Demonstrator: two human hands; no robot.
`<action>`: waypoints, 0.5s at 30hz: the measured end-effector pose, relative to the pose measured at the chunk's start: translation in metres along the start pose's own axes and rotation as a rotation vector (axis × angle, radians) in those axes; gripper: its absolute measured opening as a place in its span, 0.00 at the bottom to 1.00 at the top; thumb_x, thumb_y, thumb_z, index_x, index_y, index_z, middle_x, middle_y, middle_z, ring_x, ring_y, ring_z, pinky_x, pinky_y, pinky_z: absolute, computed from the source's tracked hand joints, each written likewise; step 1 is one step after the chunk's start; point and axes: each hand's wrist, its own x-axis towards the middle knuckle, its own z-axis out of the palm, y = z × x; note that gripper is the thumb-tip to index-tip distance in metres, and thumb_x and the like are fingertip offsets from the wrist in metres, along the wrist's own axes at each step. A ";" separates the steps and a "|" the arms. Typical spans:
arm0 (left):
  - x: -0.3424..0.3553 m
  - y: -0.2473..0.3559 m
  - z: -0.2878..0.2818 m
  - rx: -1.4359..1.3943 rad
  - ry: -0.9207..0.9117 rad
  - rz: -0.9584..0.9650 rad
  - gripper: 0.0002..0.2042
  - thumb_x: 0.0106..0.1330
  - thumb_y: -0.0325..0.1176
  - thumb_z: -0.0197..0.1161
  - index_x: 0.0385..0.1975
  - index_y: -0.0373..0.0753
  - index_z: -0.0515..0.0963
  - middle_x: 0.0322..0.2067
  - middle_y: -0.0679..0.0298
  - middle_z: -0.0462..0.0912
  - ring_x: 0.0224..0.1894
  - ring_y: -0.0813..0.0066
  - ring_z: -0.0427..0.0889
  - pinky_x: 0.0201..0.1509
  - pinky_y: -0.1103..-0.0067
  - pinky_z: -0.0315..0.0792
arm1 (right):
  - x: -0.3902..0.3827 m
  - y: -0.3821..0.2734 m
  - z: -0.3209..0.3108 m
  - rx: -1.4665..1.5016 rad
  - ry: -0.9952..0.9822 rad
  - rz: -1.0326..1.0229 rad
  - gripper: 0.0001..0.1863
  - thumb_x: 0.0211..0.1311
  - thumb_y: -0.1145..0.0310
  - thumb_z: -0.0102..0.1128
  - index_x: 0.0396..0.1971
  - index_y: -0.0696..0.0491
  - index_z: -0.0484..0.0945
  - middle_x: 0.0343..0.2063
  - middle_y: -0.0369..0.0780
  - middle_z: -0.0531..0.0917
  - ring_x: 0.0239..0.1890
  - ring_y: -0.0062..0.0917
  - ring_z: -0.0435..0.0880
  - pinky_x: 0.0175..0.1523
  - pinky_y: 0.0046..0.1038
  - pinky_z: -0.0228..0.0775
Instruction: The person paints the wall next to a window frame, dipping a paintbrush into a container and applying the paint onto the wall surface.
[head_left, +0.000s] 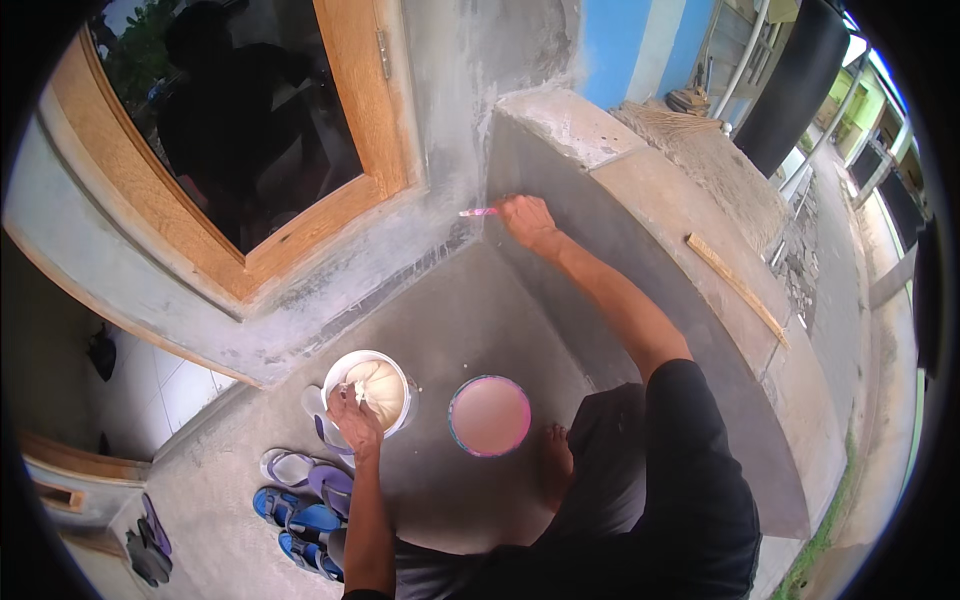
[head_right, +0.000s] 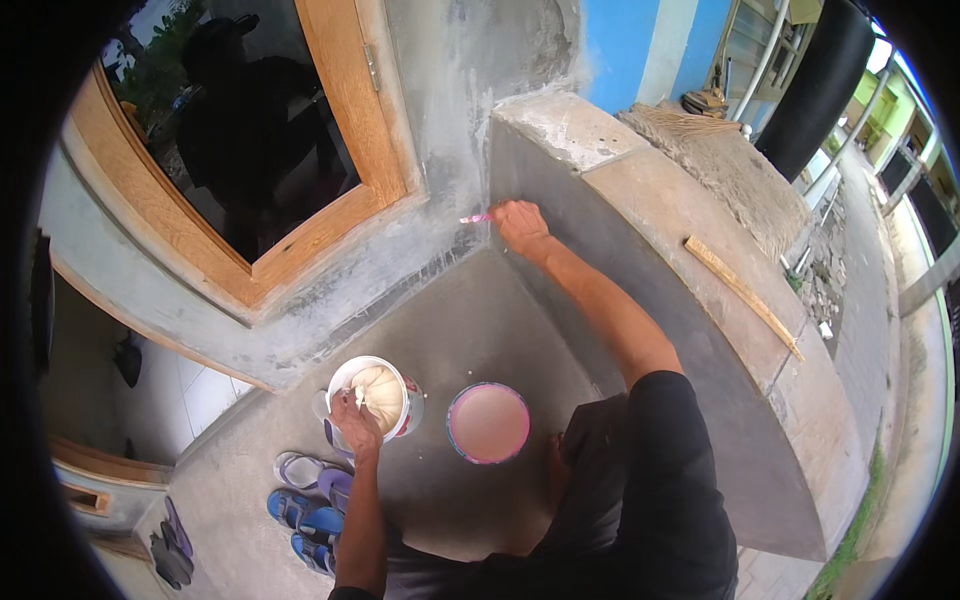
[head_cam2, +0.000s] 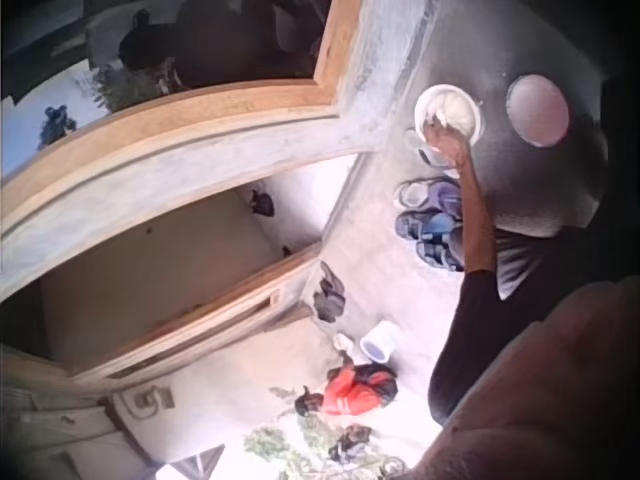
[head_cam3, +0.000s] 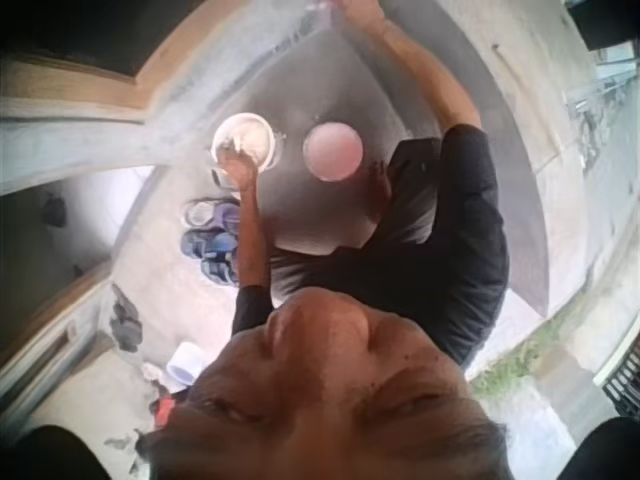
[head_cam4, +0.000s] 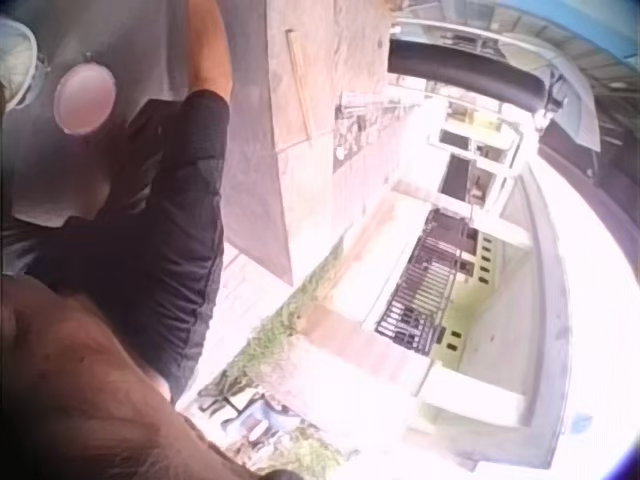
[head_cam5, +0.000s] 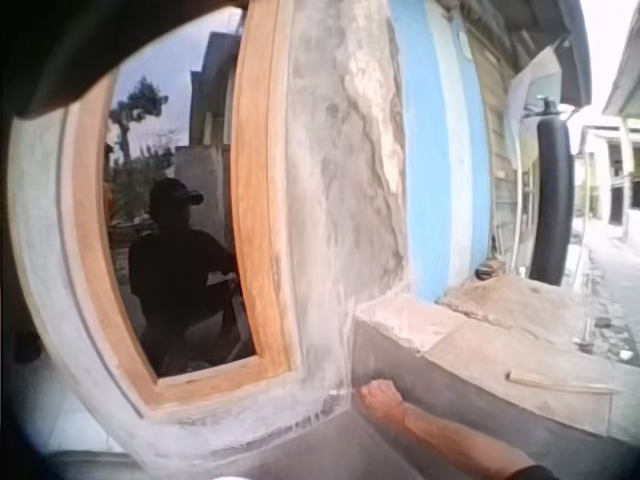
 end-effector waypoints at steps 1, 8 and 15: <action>-0.008 -0.005 -0.006 0.010 -0.020 0.001 0.24 0.52 0.21 0.60 0.53 0.40 0.73 0.53 0.49 0.71 0.58 0.51 0.68 0.59 0.58 0.59 | 0.005 -0.002 0.007 -0.022 0.035 -0.040 0.10 0.57 0.74 0.52 0.35 0.54 0.82 0.38 0.49 0.83 0.41 0.43 0.84 0.48 0.41 0.74; 0.010 0.012 0.001 0.013 0.036 0.036 0.21 0.52 0.21 0.58 0.49 0.38 0.74 0.51 0.48 0.72 0.57 0.49 0.69 0.56 0.59 0.60 | 0.082 0.019 -0.050 -0.121 0.258 -0.224 0.11 0.56 0.78 0.48 0.34 0.56 0.81 0.32 0.49 0.83 0.34 0.45 0.84 0.39 0.42 0.76; 0.008 0.003 0.006 -0.029 0.016 0.038 0.22 0.56 0.24 0.55 0.53 0.39 0.72 0.54 0.47 0.70 0.60 0.48 0.67 0.59 0.55 0.57 | 0.108 0.027 -0.165 -0.169 0.633 -0.314 0.04 0.58 0.75 0.55 0.32 0.55 0.78 0.26 0.47 0.80 0.28 0.44 0.82 0.31 0.42 0.72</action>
